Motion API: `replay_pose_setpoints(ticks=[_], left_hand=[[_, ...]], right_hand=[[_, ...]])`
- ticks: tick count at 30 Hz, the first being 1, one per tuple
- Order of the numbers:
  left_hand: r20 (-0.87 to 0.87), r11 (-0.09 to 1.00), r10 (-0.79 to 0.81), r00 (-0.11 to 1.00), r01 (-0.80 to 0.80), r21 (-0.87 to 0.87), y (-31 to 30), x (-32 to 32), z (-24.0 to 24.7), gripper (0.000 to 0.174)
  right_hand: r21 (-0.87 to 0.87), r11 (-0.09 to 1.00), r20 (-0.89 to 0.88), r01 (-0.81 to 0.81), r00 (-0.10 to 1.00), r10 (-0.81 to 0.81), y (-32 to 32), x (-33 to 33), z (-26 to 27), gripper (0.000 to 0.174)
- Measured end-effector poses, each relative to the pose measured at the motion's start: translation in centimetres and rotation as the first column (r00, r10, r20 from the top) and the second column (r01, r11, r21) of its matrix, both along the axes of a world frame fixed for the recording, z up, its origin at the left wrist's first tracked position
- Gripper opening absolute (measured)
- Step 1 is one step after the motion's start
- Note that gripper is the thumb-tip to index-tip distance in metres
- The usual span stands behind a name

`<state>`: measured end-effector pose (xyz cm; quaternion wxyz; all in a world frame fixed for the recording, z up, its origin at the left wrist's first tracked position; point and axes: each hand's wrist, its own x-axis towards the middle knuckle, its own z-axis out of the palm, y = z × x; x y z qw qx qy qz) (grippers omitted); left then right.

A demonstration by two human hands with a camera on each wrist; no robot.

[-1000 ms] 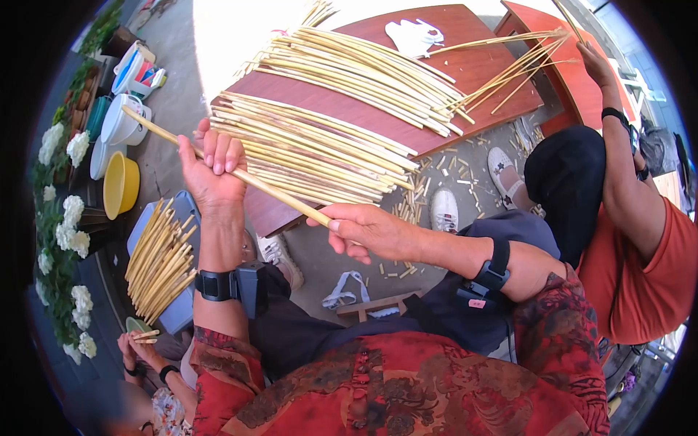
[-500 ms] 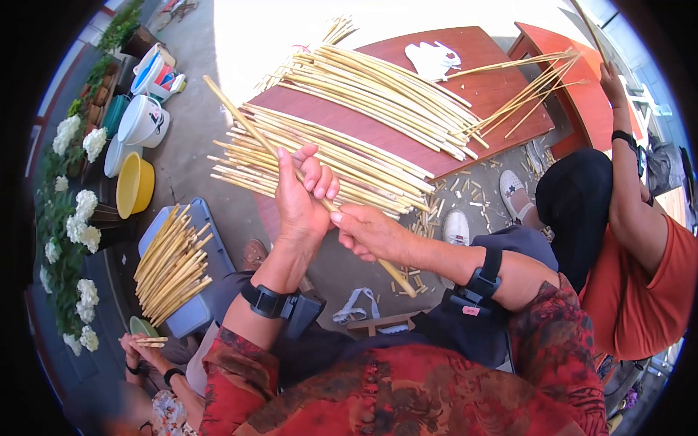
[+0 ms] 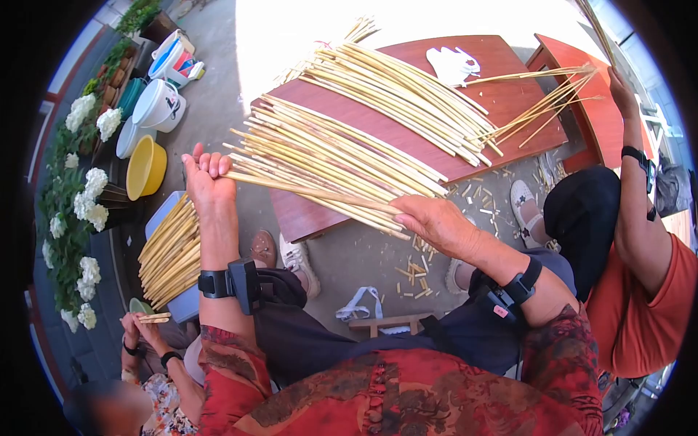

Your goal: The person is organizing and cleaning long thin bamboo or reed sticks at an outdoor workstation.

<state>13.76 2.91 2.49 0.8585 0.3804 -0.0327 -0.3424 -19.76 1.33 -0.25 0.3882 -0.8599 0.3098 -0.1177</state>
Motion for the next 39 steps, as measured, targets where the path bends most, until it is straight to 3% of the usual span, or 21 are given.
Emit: replay_pose_setpoints(ticks=[6, 10, 16, 20, 22, 25, 31, 34, 39], left_hand=[[-0.034, 0.999, 0.038, 0.999, -0.038, -0.004, 0.1, -0.4, 0.1, 0.038], [-0.035, 0.998, -0.044, 0.998, 0.043, -0.041, -0.2, -2.9, -0.1, 0.038], [-0.102, 0.976, -0.217, 0.971, 0.213, -0.056, -0.5, -8.1, -2.1, 0.034], [-0.061, 0.905, -0.422, 0.904, 0.418, -0.076, 0.5, -12.0, -2.4, 0.028], [0.017, 0.846, -0.521, 0.853, 0.519, -0.12, 1.0, -12.3, -2.8, 0.025], [0.007, 0.829, -0.559, 0.829, 0.559, -0.023, 1.1, -12.3, -2.9, 0.025], [-0.007, 0.807, -0.591, 0.807, 0.591, -0.011, 2.1, -14.5, -3.6, 0.033], [-0.027, 0.807, -0.589, 0.808, 0.589, 0.033, 2.0, -14.6, -3.7, 0.031], [-0.09, 0.838, -0.536, 0.839, 0.542, 0.065, 1.4, -13.7, -3.6, 0.023]], right_hand=[[-0.192, 0.979, 0.002, 0.069, 0.998, -0.07, -0.6, 0.5, 0.2, 0.022], [-0.361, 0.926, 0.068, 0.115, 0.993, -0.096, -1.1, 1.7, 0.9, 0.023], [-0.462, 0.877, 0.075, 0.129, 0.991, -0.106, -1.4, 3.6, 1.9, 0.023], [-0.381, 0.916, 0.076, 0.123, 0.992, -0.101, -1.5, 4.5, 1.2, 0.022], [-0.185, 0.978, 0.133, 0.098, 0.988, -0.074, -1.5, 4.7, 0.7, 0.022], [-0.089, 0.99, 0.084, 0.11, 0.991, -0.103, -1.4, 4.7, 1.0, 0.023], [-0.006, 0.989, 0.117, 0.148, 0.982, -0.146, -0.9, 5.2, 0.5, 0.022], [-0.064, 0.983, 0.033, 0.174, 0.985, -0.172, -0.5, 5.4, 0.0, 0.023], [-0.179, 0.975, 0.053, 0.134, 0.991, -0.127, 0.5, 5.8, -0.5, 0.024]])
